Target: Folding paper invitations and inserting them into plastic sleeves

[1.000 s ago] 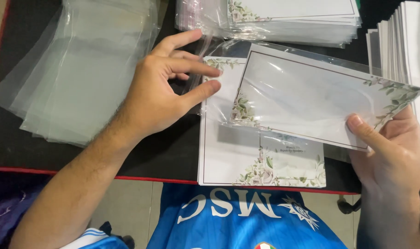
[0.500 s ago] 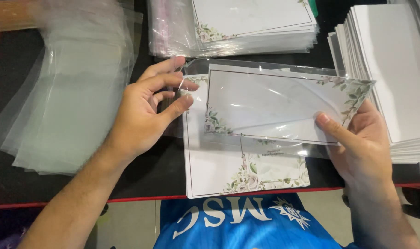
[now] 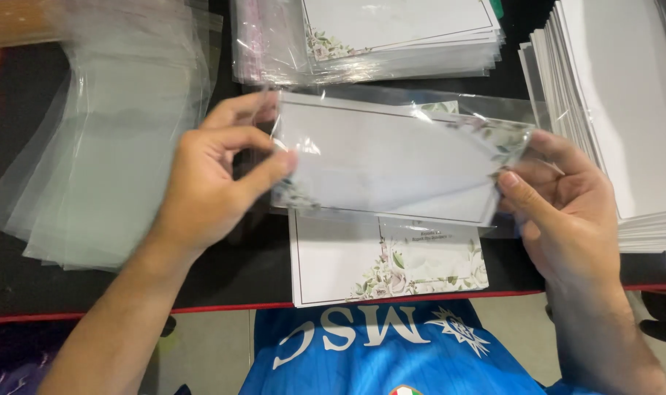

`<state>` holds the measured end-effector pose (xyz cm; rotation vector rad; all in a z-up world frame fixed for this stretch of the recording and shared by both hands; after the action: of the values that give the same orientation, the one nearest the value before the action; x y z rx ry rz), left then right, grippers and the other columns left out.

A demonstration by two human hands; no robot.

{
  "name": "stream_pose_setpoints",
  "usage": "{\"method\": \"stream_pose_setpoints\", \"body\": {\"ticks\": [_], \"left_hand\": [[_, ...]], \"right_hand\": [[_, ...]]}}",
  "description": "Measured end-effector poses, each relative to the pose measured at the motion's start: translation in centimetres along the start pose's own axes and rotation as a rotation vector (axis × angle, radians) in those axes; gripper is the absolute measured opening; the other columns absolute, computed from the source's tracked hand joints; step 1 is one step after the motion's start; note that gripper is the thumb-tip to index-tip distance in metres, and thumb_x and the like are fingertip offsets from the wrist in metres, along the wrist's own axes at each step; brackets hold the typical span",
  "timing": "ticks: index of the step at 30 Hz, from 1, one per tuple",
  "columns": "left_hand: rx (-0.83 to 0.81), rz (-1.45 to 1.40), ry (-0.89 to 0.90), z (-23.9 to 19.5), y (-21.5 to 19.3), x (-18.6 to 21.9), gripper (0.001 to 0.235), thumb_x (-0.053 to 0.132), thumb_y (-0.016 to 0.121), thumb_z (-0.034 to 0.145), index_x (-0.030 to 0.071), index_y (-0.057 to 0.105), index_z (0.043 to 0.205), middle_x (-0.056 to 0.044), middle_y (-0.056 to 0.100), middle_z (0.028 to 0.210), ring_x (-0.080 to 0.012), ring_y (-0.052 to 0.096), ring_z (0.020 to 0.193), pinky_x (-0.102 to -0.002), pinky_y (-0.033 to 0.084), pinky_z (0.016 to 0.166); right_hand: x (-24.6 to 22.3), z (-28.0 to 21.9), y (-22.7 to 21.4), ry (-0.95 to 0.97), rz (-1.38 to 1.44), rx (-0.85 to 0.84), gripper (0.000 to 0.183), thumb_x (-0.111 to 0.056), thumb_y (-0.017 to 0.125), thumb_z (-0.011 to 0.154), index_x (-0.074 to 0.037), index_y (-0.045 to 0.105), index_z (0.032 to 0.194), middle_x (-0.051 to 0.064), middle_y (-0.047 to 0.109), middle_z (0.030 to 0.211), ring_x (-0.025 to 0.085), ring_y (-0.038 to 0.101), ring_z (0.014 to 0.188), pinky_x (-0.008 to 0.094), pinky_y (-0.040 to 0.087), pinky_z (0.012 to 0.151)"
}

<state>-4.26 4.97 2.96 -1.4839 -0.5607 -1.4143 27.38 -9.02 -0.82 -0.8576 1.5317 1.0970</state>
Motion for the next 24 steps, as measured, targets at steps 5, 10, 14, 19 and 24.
{"method": "stream_pose_setpoints", "body": {"ticks": [5, 10, 14, 19, 24], "left_hand": [[0.351, -0.035, -0.156, -3.4, -5.6, -0.2, 0.007, 0.009, 0.057, 0.110, 0.011, 0.052, 0.105, 0.001, 0.056, 0.092, -0.0047, 0.049, 0.073, -0.021, 0.041, 0.065], [0.606, 0.017, -0.035, -8.1, -10.4, -1.6, 0.018, 0.016, 0.044, 0.126, 0.011, 0.042, 0.143, -0.023, 0.063, 0.150, -0.0307, 0.070, 0.128, -0.040, 0.066, 0.087], [0.553, -0.148, -0.374, -9.8, -8.6, -0.6, 0.039, 0.026, 0.044, 0.111, 0.015, 0.036, 0.147, -0.011, 0.065, 0.116, -0.0190, 0.055, 0.053, -0.026, 0.048, 0.038], [0.487, -0.095, -0.383, -11.3, -7.5, 1.1, 0.045, 0.005, 0.044, 0.105, -0.003, 0.033, 0.148, -0.031, 0.064, 0.101, -0.0369, 0.056, 0.041, -0.043, 0.052, 0.031], [0.816, -0.226, -0.557, -14.7, -12.5, -4.9, 0.046, 0.041, 0.049, 0.100, 0.032, 0.056, 0.145, 0.017, 0.067, 0.107, -0.0047, 0.052, 0.056, -0.021, 0.034, 0.036]], "right_hand": [[-0.7, 0.2, 0.7, 0.041, -0.069, -0.037, 0.045, -0.004, 0.064, 0.096, -0.008, 0.057, 0.140, 0.017, 0.074, 0.117, 0.017, 0.074, 0.080, 0.026, 0.064, 0.068], [-0.3, 0.5, 0.5, 0.095, 0.079, 0.002, 0.041, -0.003, 0.067, 0.095, -0.010, 0.059, 0.135, 0.016, 0.075, 0.113, 0.022, 0.076, 0.084, 0.028, 0.067, 0.064], [-0.2, 0.5, 0.8, 0.146, 0.155, -0.045, 0.044, -0.002, 0.061, 0.098, -0.011, 0.053, 0.140, 0.017, 0.070, 0.133, 0.029, 0.075, 0.108, 0.028, 0.068, 0.075], [-1.0, 0.5, 1.5, 0.142, 0.187, 0.090, 0.046, 0.007, 0.053, 0.097, -0.013, 0.053, 0.139, 0.018, 0.070, 0.134, 0.028, 0.075, 0.110, 0.030, 0.065, 0.085], [-0.7, 0.6, 0.7, 0.170, 0.179, 0.189, 0.046, 0.008, 0.051, 0.095, -0.015, 0.056, 0.134, 0.021, 0.066, 0.142, 0.030, 0.074, 0.119, 0.014, 0.063, 0.088]]}}
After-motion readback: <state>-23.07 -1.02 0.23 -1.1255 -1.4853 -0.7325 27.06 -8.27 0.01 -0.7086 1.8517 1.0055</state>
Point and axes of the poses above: each hand's wrist, its own z-axis towards the middle knuckle, its own y-axis out of the palm, x = y × z, the point moved 5 cm from there along z, towards the middle knuckle
